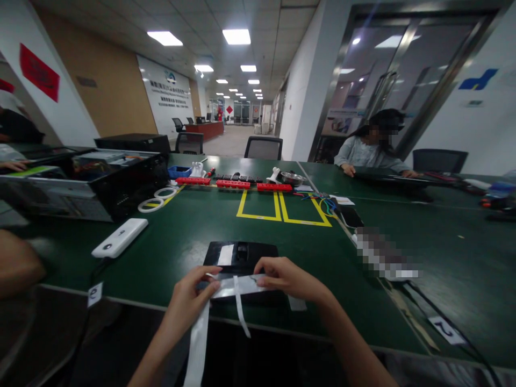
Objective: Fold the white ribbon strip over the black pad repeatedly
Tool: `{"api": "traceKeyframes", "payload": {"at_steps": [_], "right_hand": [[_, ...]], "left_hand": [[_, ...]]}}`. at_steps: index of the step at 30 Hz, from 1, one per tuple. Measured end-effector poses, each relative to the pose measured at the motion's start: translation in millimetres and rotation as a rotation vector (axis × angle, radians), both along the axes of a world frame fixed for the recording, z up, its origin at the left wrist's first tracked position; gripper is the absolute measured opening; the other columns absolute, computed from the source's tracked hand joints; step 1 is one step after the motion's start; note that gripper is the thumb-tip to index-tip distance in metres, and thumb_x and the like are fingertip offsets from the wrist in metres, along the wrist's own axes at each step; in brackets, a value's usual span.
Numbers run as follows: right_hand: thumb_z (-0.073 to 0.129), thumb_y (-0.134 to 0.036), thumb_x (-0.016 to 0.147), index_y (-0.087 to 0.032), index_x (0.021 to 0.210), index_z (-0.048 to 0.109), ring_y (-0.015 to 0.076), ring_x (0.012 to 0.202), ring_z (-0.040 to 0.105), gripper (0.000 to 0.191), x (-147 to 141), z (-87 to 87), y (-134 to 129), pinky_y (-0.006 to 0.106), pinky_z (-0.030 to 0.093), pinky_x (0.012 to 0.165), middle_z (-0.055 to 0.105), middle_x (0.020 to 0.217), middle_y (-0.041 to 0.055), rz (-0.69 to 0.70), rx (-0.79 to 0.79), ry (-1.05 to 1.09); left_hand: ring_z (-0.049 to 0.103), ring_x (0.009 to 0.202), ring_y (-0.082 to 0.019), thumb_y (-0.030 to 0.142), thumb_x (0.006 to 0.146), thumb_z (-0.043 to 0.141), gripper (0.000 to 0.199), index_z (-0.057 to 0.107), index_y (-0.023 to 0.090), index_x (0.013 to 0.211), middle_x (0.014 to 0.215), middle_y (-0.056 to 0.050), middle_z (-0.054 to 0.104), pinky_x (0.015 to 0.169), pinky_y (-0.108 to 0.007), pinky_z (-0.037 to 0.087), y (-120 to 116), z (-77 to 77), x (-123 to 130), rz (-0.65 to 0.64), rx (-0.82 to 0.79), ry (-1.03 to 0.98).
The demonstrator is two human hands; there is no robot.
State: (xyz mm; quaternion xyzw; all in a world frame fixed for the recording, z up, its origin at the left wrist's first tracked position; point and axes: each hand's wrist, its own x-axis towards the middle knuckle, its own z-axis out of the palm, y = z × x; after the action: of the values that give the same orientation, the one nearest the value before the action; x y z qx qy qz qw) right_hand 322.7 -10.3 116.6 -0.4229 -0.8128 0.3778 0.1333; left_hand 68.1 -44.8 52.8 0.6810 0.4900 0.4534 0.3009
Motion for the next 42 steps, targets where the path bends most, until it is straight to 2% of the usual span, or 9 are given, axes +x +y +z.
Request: {"api": "traceKeyframes", "payload": {"at_steps": [3, 6, 14, 20, 25, 29, 32, 36, 42], "right_hand": [[0.056, -0.039, 0.082, -0.016, 0.090, 0.062, 0.0085, 0.059, 0.042, 0.025, -1, -24.1, 15, 0.020, 0.029, 0.052, 0.049, 0.067, -0.0042, -0.102, 0.012, -0.101], [0.058, -0.038, 0.081, -0.016, 0.086, 0.062, 0.0090, 0.059, 0.042, 0.023, -4, -37.1, 18, 0.021, 0.028, 0.052, 0.048, 0.065, -0.0041, -0.148, 0.025, -0.139], [0.058, -0.034, 0.080, -0.019, 0.082, 0.060, 0.0107, 0.063, 0.048, 0.016, -15, -38.2, 13, 0.022, 0.028, 0.053, 0.055, 0.069, -0.0027, -0.199, 0.085, -0.250], [0.060, -0.032, 0.078, -0.021, 0.083, 0.058, 0.0145, 0.073, 0.056, 0.012, -21, -37.8, 9, 0.022, 0.031, 0.058, 0.063, 0.080, 0.0004, -0.239, 0.136, -0.376], [0.059, -0.031, 0.079, -0.022, 0.085, 0.057, 0.0165, 0.078, 0.059, 0.011, -23, -38.8, 6, 0.023, 0.033, 0.060, 0.065, 0.085, 0.0019, -0.250, 0.184, -0.449], [0.058, -0.031, 0.081, -0.022, 0.085, 0.056, 0.0170, 0.080, 0.059, 0.010, -24, -38.9, 5, 0.024, 0.034, 0.062, 0.066, 0.086, 0.0020, -0.254, 0.205, -0.465], [0.058, -0.030, 0.081, -0.022, 0.084, 0.055, 0.0168, 0.080, 0.060, 0.010, -25, -39.1, 5, 0.024, 0.034, 0.062, 0.066, 0.086, 0.0017, -0.274, 0.218, -0.482], [0.059, -0.030, 0.081, -0.022, 0.084, 0.054, 0.0169, 0.079, 0.060, 0.010, -27, -39.2, 3, 0.025, 0.033, 0.061, 0.066, 0.087, 0.0011, -0.285, 0.269, -0.522], [0.063, -0.027, 0.079, -0.021, 0.084, 0.054, 0.0166, 0.080, 0.059, 0.013, -29, -38.5, -3, 0.025, 0.037, 0.063, 0.062, 0.089, 0.0019, -0.312, 0.390, -0.553]], "left_hand": [[0.064, 0.078, -0.019, 0.021, 0.079, 0.059, 0.019, 0.067, 0.019, 0.096, 0.090, -0.005, 0.065, 0.061, -0.028, 0.052, 21, -18.1, 4, 0.052, 0.057, 0.051], [0.065, 0.077, -0.020, 0.020, 0.079, 0.059, 0.015, 0.067, 0.020, 0.091, 0.087, -0.004, 0.065, 0.068, -0.033, 0.053, 28, -27.2, 4, 0.070, 0.099, 0.083], [0.065, 0.079, -0.020, 0.015, 0.083, 0.056, 0.014, 0.065, 0.019, 0.092, 0.089, -0.005, 0.065, 0.071, -0.032, 0.052, 28, -33.5, 3, 0.101, 0.128, 0.229], [0.061, 0.094, -0.027, 0.013, 0.084, 0.056, 0.018, 0.066, 0.020, 0.097, 0.098, -0.006, 0.068, 0.080, -0.044, 0.049, 23, -26.1, 5, 0.162, 0.190, 0.635], [0.051, 0.120, -0.027, 0.017, 0.088, 0.055, 0.034, 0.056, 0.022, 0.121, 0.127, -0.006, 0.060, 0.103, -0.051, 0.036, 6, -17.7, 10, -0.058, 0.368, 0.834], [0.044, 0.127, -0.033, 0.046, 0.081, 0.062, 0.065, 0.042, 0.015, 0.135, 0.139, -0.015, 0.046, 0.101, -0.059, 0.035, -11, -25.0, 25, -0.207, 0.340, 0.926], [0.042, 0.127, -0.036, 0.054, 0.076, 0.064, 0.078, 0.040, 0.010, 0.136, 0.140, -0.020, 0.041, 0.100, -0.062, 0.034, -16, -34.2, 33, -0.233, 0.298, 0.982], [0.040, 0.129, -0.035, 0.051, 0.079, 0.062, 0.073, 0.039, 0.013, 0.137, 0.142, -0.018, 0.038, 0.101, -0.062, 0.034, -15, -40.6, 34, -0.213, 0.311, 0.988], [0.039, 0.130, -0.029, 0.027, 0.091, 0.048, 0.048, 0.039, 0.014, 0.136, 0.143, -0.013, 0.040, 0.102, -0.059, 0.035, -11, -40.5, 28, -0.208, 0.305, 0.962]]}}
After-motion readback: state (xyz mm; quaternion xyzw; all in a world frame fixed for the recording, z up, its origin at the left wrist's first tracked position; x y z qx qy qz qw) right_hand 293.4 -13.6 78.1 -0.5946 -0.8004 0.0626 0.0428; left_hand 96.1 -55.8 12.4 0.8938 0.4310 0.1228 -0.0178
